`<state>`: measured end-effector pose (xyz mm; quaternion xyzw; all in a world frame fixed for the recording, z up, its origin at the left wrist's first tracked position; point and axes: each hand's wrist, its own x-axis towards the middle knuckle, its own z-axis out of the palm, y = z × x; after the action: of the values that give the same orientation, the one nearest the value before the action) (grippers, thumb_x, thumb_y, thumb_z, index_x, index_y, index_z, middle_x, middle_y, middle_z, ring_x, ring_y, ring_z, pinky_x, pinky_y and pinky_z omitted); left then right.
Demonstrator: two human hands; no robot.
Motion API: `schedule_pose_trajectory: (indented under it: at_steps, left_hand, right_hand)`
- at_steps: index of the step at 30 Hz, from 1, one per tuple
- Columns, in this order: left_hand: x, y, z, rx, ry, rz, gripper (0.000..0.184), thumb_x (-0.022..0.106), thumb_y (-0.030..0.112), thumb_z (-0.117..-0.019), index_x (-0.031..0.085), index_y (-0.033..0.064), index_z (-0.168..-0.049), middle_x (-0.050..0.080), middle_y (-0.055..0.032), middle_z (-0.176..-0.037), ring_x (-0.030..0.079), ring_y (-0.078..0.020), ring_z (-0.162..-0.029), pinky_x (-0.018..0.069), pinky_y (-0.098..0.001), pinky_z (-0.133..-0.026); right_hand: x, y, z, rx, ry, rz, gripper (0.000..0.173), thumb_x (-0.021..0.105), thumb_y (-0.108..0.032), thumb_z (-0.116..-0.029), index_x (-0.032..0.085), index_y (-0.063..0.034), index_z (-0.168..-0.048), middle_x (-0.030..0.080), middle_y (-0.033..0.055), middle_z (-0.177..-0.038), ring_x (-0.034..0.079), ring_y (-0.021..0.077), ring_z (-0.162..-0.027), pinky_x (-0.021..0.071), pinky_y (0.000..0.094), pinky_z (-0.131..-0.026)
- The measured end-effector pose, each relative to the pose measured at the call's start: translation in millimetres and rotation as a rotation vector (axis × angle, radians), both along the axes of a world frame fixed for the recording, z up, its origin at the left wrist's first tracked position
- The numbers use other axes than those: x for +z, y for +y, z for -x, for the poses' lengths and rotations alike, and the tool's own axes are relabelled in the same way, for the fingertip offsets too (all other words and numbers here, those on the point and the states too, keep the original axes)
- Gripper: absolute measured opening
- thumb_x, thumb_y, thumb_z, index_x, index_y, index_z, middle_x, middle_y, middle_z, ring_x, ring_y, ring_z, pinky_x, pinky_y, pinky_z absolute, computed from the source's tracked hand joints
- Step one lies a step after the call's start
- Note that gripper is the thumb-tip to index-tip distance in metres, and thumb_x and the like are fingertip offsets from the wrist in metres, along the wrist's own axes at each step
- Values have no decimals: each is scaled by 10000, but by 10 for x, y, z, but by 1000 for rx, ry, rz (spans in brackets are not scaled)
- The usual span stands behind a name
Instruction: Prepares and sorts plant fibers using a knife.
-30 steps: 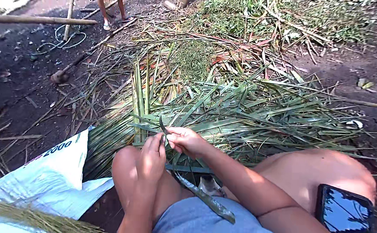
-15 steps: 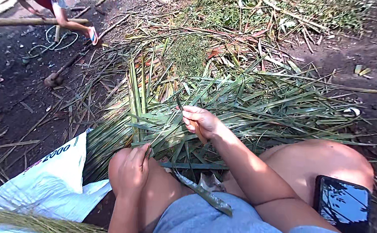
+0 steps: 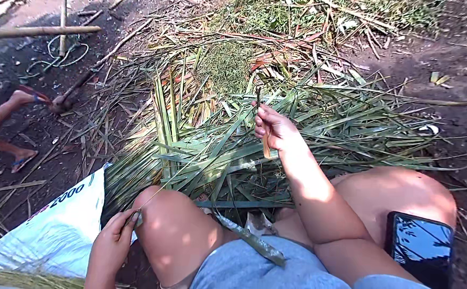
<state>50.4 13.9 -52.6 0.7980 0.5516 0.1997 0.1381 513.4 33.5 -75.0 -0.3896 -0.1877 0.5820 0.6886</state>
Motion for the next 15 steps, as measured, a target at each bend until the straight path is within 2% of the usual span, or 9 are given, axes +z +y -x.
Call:
schedule_pose_trajectory:
  at_steps: [3,5,7,9,11,15]
  left_hand:
    - [40,-40,-311,9,21,152,350,533,277,-1030,722,28,-1186,733,-167,-1083,698,-338,-1019,492,-627,-925]
    - [77,-47,-632,-6,47,166,295,546,216,-1051,718,27,-1200,737,-166,-1080,689,-355,-1058,446,-646,-998]
    - [51,-41,-897,-43,63,15,245,560,148,-1040,744,7,-1120,750,-159,-1000,717,-344,-988,513,-586,-949]
    - [35,-35,-1106,-55,21,-94,255,538,124,-1031,752,4,-1102,757,-142,-933,733,-311,-905,548,-527,-885]
    - [16,-13,-1264,-47,-34,-106,276,512,137,-1043,745,11,-1122,748,-113,-899,725,-256,-843,574,-463,-823]
    - [-6,3,-1473,-44,-109,-83,264,517,123,-1045,738,17,-1143,743,-111,-927,718,-233,-869,576,-429,-829]
  right_hand:
    - [-67,-21,417,162,-51,-58,286,468,-217,-1066,568,-201,-1333,512,-69,-683,463,4,-483,428,155,-443]
    - [-25,-3,712,212,-54,-15,280,451,-177,-1087,578,-140,-1334,511,-35,-675,465,29,-481,434,174,-444]
    - [9,-2,889,242,-68,8,286,425,-164,-1101,563,-102,-1344,502,-17,-668,463,40,-480,437,178,-457]
    - [32,-27,964,245,-87,-1,310,417,-151,-1103,554,-88,-1373,512,-2,-673,477,52,-489,449,186,-471]
    - [60,-73,1024,276,-119,2,306,418,-130,-1100,564,-67,-1361,541,16,-677,502,62,-497,464,191,-481]
    - [48,-190,1209,462,-177,-16,329,438,-107,-1087,546,-17,-1385,572,15,-721,531,46,-540,478,173,-525]
